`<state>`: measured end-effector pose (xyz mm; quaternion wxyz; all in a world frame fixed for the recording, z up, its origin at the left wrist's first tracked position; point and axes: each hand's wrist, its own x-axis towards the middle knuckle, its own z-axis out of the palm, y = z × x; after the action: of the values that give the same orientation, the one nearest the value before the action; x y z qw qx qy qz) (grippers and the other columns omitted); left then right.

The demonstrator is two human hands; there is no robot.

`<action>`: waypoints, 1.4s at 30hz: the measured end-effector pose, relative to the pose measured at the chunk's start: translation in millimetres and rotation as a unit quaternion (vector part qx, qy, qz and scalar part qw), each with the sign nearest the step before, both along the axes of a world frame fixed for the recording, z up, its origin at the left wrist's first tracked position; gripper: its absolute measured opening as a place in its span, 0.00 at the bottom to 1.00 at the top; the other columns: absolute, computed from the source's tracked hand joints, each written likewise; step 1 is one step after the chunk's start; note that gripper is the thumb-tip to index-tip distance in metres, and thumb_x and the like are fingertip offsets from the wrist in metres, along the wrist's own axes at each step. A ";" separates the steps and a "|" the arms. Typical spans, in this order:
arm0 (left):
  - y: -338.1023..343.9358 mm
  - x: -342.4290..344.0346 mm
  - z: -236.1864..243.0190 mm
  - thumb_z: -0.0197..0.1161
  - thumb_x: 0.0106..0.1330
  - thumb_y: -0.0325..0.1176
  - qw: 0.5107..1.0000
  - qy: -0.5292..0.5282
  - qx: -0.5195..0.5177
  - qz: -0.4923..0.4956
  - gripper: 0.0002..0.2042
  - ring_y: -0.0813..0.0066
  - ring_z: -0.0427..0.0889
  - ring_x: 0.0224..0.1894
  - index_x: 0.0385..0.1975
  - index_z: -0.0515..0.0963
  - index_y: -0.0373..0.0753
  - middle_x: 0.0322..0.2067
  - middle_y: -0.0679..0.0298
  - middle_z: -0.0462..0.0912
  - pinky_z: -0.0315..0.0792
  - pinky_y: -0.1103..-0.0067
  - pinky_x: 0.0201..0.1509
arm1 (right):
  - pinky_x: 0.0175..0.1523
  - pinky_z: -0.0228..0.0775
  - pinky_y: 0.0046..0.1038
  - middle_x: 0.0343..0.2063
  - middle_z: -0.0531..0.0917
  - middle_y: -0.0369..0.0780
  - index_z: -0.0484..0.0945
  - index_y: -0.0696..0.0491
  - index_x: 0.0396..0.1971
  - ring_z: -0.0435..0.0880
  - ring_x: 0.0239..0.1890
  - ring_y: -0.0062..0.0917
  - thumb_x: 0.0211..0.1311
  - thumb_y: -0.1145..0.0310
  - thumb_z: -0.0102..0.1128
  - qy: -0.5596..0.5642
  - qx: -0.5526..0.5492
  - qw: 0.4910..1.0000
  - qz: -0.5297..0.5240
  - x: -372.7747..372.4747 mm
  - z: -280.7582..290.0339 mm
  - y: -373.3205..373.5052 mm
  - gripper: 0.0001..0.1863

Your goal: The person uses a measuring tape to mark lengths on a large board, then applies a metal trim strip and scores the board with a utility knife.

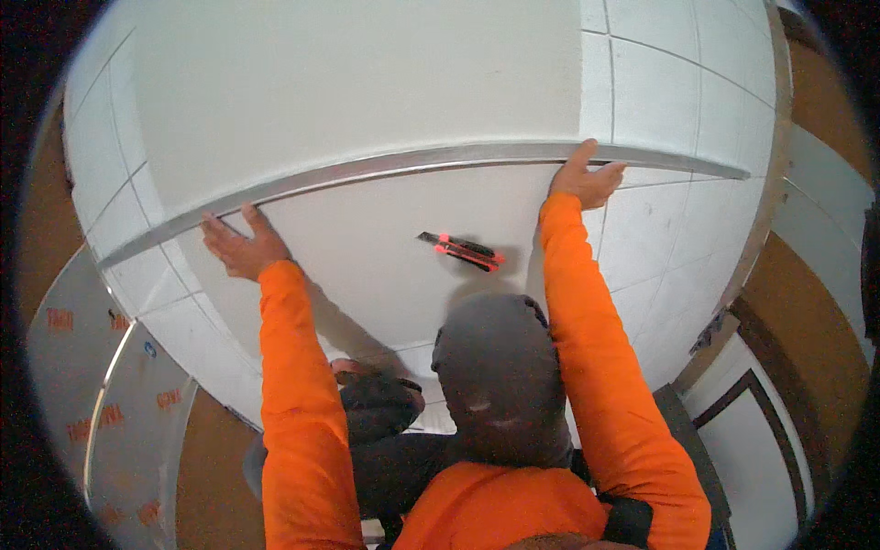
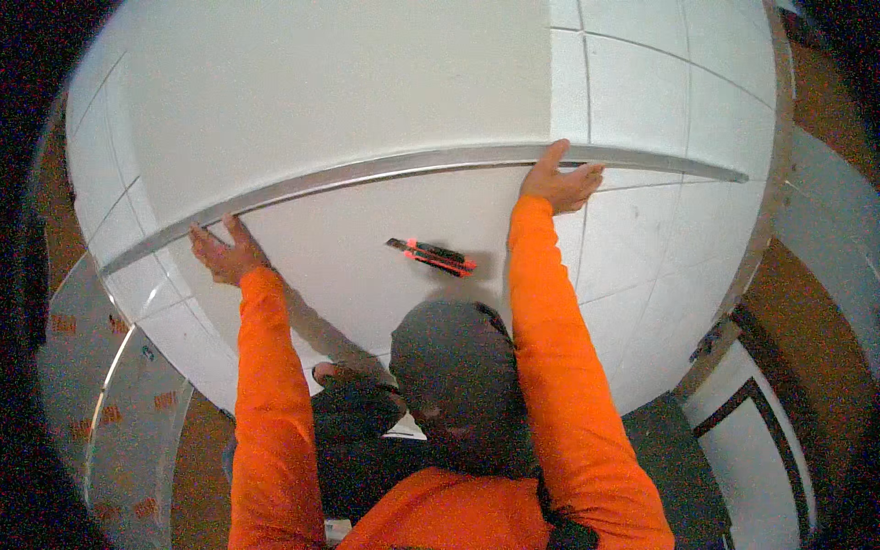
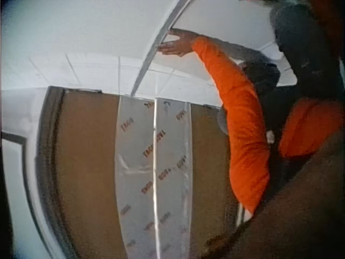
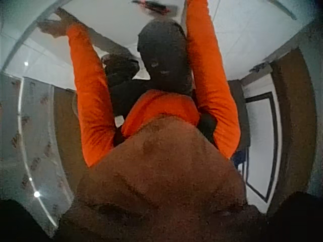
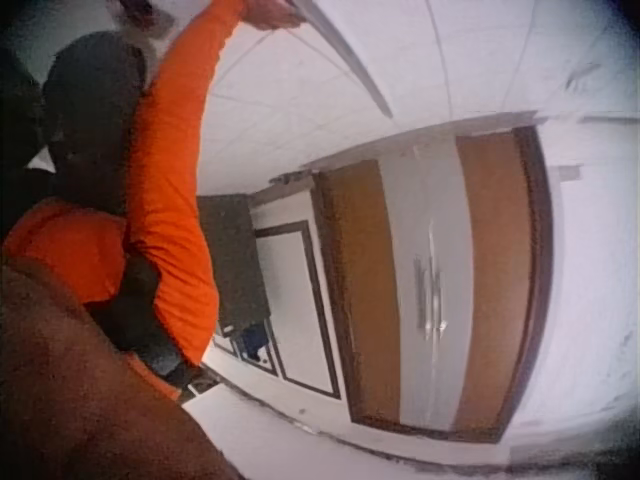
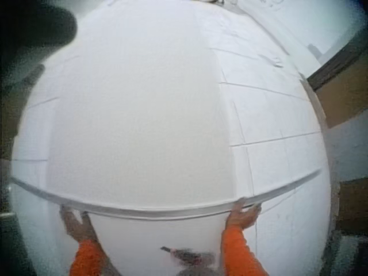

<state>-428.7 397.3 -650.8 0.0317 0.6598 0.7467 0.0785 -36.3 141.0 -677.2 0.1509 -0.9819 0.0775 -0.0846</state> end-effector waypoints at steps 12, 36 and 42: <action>1.6 -3.8 -0.9 0.55 0.66 0.66 0.999 -0.026 -0.025 0.013 0.44 0.56 0.45 0.79 0.77 0.52 0.48 0.77 0.58 0.51 0.46 0.48 0.75 | 0.73 0.53 0.50 0.68 0.66 0.57 0.59 0.64 0.71 0.64 0.71 0.49 0.64 0.36 0.53 0.001 0.009 1.000 -0.027 -4.4 10.6 7.9 0.50; 39.2 -6.6 47.8 0.62 0.48 0.79 0.976 0.034 -0.210 -0.039 0.66 0.59 0.49 0.79 0.75 0.46 0.30 0.78 0.51 0.43 0.62 0.63 0.74 | 0.71 0.57 0.45 0.67 0.66 0.54 0.60 0.62 0.70 0.66 0.69 0.46 0.63 0.41 0.60 0.019 0.189 0.982 -0.008 -22.9 26.3 -0.3 0.47; 40.6 -9.1 44.4 0.64 0.47 0.78 0.979 0.006 -0.201 -0.041 0.67 0.60 0.48 0.79 0.76 0.45 0.30 0.78 0.51 0.42 0.62 0.62 0.74 | 0.64 0.67 0.42 0.50 0.80 0.49 0.77 0.57 0.51 0.77 0.55 0.45 0.54 0.56 0.75 0.096 0.097 0.830 0.540 -132.7 76.9 -38.7 0.29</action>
<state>-437.8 438.0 -606.4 0.1622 0.6708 0.7194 -0.0789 -169.1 102.3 -600.3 0.2585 -0.8508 -0.4432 0.1132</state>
